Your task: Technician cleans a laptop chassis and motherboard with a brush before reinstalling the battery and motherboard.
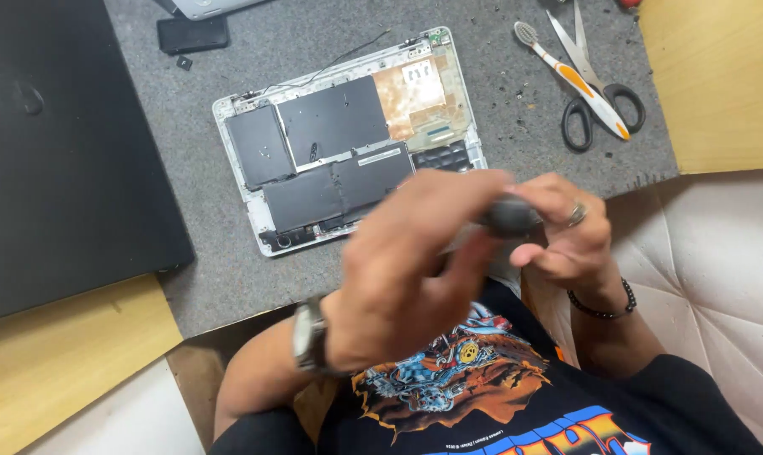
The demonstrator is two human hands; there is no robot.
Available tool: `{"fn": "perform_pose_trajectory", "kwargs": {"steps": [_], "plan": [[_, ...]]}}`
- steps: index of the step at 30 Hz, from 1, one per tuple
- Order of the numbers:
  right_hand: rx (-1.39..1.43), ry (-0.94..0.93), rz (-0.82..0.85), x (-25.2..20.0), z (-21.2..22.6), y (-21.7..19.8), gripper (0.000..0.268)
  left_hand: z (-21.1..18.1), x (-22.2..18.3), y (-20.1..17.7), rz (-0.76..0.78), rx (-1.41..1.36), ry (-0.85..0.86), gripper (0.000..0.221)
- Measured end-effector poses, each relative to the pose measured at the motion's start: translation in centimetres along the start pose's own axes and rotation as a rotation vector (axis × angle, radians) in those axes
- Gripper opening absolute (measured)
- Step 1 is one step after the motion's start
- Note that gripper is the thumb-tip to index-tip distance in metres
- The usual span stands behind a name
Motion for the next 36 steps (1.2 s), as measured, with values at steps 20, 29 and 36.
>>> {"fn": "perform_pose_trajectory", "kwargs": {"steps": [20,29,36], "plan": [[-0.112,-0.151,-0.797,3.3,-5.4,-1.1,0.018,20.1,0.9,16.8,0.558,0.448,0.218,0.023],[-0.095,-0.150,-0.812,2.6,-5.8,-1.1,0.017,17.6,2.5,11.7,0.162,-0.173,-0.058,0.008],[-0.069,-0.154,-0.801,2.8,-4.9,-0.3,0.017,12.1,0.4,2.4,-0.257,-0.327,-0.235,0.010]]}}
Point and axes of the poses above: each hand's wrist, its own x-axis towards the middle knuckle, its own y-axis out of the palm, z = x × y, the point moved 1 cm from there along x, towards the middle knuckle, and after that the axes turned 10 degrees about y, right-handed, at the moved point
